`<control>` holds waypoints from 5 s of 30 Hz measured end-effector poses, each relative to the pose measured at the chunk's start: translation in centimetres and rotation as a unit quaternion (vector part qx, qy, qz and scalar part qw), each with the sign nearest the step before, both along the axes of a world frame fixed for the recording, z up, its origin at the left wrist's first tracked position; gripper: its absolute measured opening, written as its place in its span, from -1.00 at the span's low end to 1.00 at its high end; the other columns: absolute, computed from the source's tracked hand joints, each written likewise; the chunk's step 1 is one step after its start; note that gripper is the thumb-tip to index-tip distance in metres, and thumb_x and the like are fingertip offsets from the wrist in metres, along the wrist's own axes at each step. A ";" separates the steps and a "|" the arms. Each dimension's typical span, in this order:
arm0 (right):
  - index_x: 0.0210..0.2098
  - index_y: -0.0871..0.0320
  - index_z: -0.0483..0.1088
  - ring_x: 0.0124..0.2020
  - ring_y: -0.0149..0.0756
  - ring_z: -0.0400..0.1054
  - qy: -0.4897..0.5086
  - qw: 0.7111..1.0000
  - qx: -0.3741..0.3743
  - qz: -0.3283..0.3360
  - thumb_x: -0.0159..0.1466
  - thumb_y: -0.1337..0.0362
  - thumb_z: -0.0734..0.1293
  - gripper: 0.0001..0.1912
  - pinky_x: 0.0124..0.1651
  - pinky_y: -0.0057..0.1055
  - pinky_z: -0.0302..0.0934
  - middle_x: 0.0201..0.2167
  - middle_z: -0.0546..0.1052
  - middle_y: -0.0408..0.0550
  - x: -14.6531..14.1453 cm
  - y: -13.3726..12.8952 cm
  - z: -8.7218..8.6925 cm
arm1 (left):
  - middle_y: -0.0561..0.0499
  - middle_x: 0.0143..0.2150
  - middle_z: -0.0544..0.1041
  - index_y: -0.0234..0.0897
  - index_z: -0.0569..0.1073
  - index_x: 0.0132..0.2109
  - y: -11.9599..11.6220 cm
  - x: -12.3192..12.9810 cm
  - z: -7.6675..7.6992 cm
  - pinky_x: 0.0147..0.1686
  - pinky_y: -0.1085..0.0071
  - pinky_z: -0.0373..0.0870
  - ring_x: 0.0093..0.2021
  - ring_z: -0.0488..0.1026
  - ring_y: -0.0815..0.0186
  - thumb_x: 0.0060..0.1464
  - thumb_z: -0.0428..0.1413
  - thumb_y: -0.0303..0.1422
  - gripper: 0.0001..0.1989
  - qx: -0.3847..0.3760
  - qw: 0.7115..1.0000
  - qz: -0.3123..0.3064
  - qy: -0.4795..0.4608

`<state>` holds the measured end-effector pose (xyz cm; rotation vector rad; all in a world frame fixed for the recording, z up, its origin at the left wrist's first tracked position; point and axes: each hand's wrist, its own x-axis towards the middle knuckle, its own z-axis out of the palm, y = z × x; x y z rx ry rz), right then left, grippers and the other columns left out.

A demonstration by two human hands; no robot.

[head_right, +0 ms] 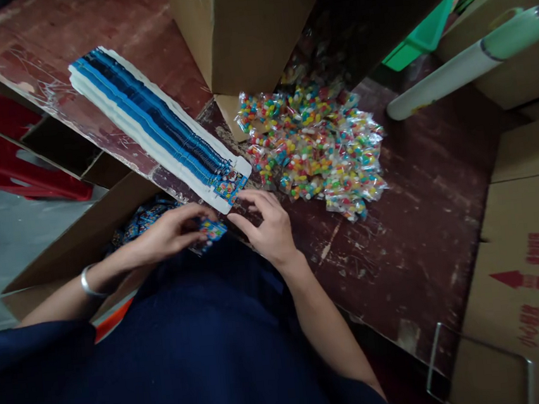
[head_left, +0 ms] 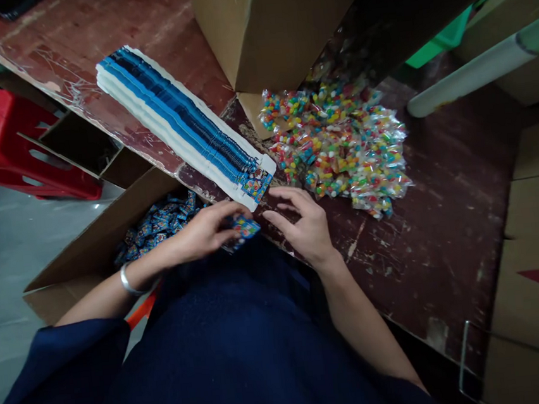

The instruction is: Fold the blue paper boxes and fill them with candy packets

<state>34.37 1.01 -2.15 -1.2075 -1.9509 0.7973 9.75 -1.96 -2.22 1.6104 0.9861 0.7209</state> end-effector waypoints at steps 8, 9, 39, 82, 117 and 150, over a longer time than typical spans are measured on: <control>0.07 0.10 0.46 0.23 0.14 0.42 -0.204 0.975 0.093 0.000 0.16 0.14 0.60 -0.46 0.21 0.11 0.43 0.13 0.58 0.19 -1.0 2.0 -3.7 | -0.09 -0.02 0.57 -0.17 0.55 0.08 1.5 -5.8 1.0 -0.01 0.20 0.51 -0.07 0.55 0.17 0.18 0.22 -0.37 -0.69 0.114 0.965 0.093 0.217; 0.04 0.10 0.47 0.22 0.14 0.43 -0.210 0.972 0.102 0.000 0.18 0.13 0.58 -0.51 0.20 0.11 0.43 0.13 0.59 0.20 -1.1 1.8 -3.8 | -0.08 -0.05 0.59 -0.20 0.57 0.04 1.4 -5.5 1.1 -0.01 0.21 0.51 -0.09 0.55 0.19 0.18 0.22 -0.35 -0.73 0.102 0.971 0.098 0.194; -0.29 0.07 0.38 -0.59 -0.44 0.37 0.075 0.989 -0.128 0.022 0.24 0.10 0.53 -0.72 -0.51 -0.51 0.25 -0.55 0.50 -0.28 1.0 -3.2 2.0 | -0.07 -0.24 0.67 -0.35 0.65 -0.10 0.1 3.9 -0.8 -0.24 0.42 0.50 -0.32 0.57 0.34 0.03 0.42 -0.10 -0.57 -0.295 0.913 0.006 -0.280; -0.47 0.10 0.53 -0.32 -0.29 0.49 0.170 0.975 -0.133 -0.049 0.29 0.17 0.50 -0.76 -0.22 -0.34 0.39 -0.36 0.62 -0.10 -0.4 -1.7 2.1 | -0.07 -0.01 0.55 -0.20 0.45 0.23 -1.5 4.6 -0.8 -0.18 0.45 0.52 -0.13 0.52 0.31 0.20 0.28 -0.36 -0.54 -0.075 0.971 0.101 -0.205; -0.33 0.09 0.47 -0.33 -0.25 0.47 -0.175 0.956 0.231 -0.046 0.35 0.40 0.38 -0.87 -0.22 -0.31 0.36 -0.41 0.60 -0.10 1.1 -1.6 4.2 | -0.05 -0.16 0.59 -0.33 0.46 -0.11 -0.4 4.0 -0.7 -0.12 0.30 0.50 -0.21 0.56 0.25 0.08 0.31 -0.29 -0.70 -0.124 0.986 0.075 -0.088; -0.14 0.07 0.47 -0.19 -0.16 0.64 0.201 0.964 0.034 -0.172 0.28 0.22 0.51 -0.79 -0.13 -0.21 0.55 -0.17 0.66 -0.01 -1.4 -3.9 -1.5 | -0.01 -0.13 0.42 -0.22 0.31 0.00 -2.0 7.9 -1.8 -0.24 0.42 0.43 -0.23 0.43 0.36 0.07 0.37 -0.05 -0.45 -0.159 0.920 0.114 -0.338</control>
